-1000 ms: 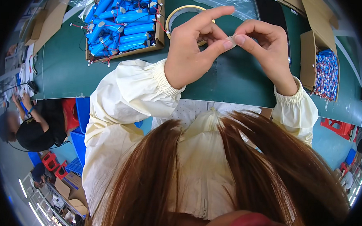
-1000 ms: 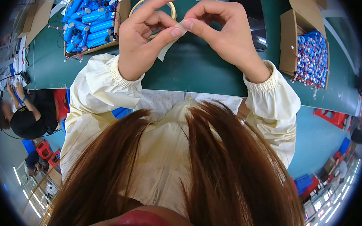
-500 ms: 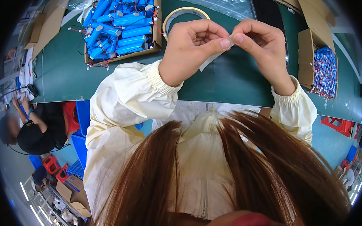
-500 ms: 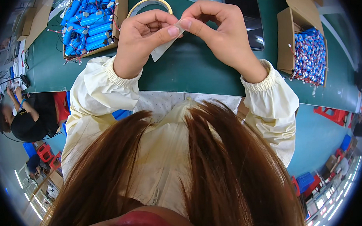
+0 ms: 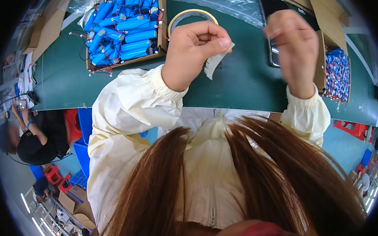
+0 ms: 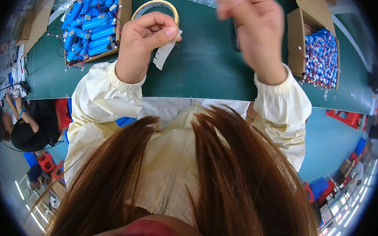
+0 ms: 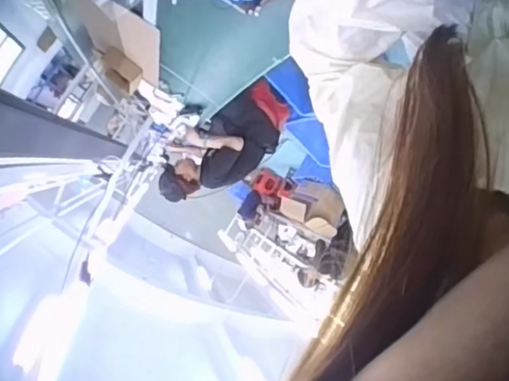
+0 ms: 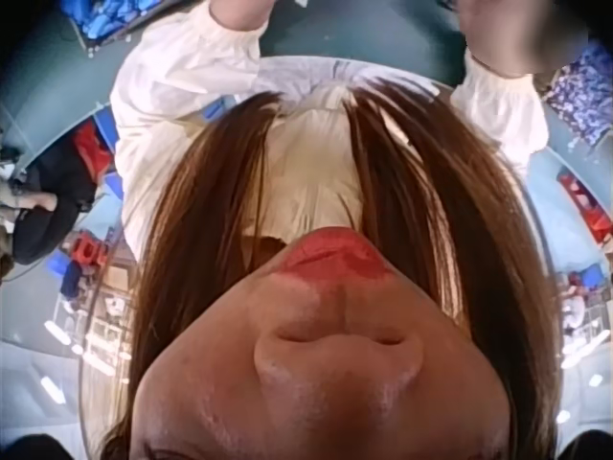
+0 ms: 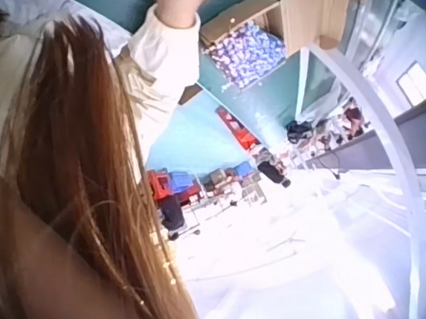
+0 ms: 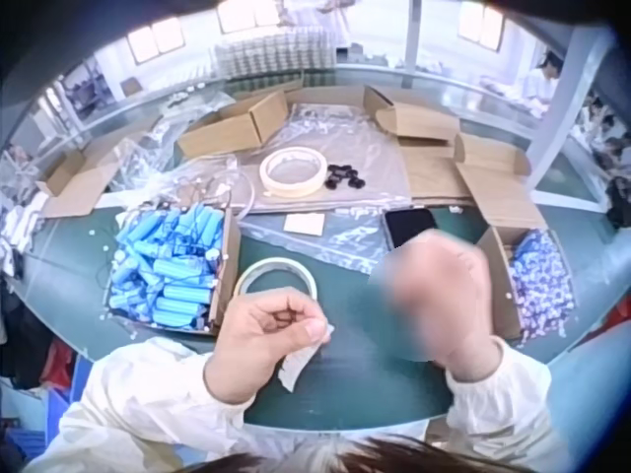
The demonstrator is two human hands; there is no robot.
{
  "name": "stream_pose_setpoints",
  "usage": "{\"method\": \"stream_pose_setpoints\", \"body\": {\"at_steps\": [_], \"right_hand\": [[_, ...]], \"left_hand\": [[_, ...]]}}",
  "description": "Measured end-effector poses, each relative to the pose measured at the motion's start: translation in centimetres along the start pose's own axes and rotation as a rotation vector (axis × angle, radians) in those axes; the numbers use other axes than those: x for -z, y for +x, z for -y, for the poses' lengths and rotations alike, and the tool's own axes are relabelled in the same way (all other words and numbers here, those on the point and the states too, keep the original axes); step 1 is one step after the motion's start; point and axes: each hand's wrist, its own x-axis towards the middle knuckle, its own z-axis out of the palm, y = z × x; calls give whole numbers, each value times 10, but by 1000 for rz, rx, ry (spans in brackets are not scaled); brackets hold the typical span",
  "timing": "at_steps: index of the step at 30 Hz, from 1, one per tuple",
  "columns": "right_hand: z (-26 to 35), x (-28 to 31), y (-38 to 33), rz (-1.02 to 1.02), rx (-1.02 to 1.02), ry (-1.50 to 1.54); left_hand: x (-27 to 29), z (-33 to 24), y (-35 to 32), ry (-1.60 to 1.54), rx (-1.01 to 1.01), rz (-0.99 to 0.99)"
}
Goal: Apply small strips of adhesive tape to the ends of cylindrical batteries.
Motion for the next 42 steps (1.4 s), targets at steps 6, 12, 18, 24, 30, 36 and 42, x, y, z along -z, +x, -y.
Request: {"method": "stream_pose_setpoints", "body": {"at_steps": [6,12,18,24,30,36,42], "right_hand": [[10,15,-3,-231,216,-119],[33,-7,4,-401,196,-150],[30,20,-26,-553,425,-511],[69,38,-55,-734,421,-826],[110,108,-59,-747,122,-1279],[104,111,-68,-569,-126,-1289],[97,95,-64,-368,-81,-1339]], "left_hand": [[-11,-6,1,-23,-69,126],[-4,-7,-4,-2,-178,140],[-7,-5,-3,32,-157,255],[-9,-7,-6,26,-132,285],[-11,-7,-3,11,-131,331],[-8,-7,-3,-15,-135,304],[-9,-4,-5,-38,-105,333]]}}
